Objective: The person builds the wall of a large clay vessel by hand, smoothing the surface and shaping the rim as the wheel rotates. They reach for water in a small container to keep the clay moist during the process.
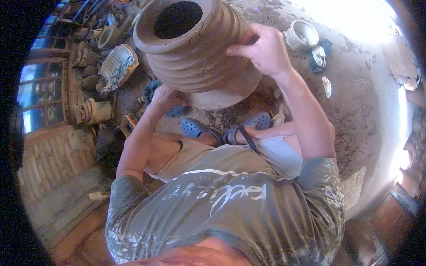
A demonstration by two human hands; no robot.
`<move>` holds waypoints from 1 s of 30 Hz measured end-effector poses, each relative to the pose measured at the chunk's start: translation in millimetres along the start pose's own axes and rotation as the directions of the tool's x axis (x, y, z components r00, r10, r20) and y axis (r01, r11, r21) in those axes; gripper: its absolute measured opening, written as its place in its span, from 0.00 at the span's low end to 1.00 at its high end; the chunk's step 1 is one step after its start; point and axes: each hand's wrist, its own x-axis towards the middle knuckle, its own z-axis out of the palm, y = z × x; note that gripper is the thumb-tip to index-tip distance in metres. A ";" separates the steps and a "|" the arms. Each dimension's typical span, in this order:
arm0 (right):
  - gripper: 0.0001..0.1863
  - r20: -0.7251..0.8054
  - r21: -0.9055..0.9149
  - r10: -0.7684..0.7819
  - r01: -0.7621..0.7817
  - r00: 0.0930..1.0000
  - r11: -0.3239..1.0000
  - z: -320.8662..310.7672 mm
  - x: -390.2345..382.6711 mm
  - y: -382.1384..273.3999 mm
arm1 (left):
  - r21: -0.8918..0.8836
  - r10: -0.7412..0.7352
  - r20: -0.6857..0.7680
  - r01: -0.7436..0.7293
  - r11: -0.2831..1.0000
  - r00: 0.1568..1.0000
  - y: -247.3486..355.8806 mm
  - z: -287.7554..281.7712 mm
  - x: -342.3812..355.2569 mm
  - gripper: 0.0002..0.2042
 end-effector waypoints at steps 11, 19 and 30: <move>0.27 -0.006 -0.011 0.039 -0.039 0.999 0.999 4.0 -21.1 -4.6 | 0.177 0.000 -0.108 0.019 0.984 0.994 15.2 25.6 -3.8 0.46; 0.42 -0.128 -0.015 -0.098 0.097 0.987 0.995 69.8 -87.6 -31.8 | 0.249 -0.099 -0.141 0.133 0.959 0.985 91.2 63.1 0.0 0.43; 0.34 -0.222 -0.119 -0.219 0.197 0.950 0.973 71.3 -98.7 -36.7 | 0.068 -0.219 -0.036 0.221 0.973 0.975 127.1 63.6 4.4 0.41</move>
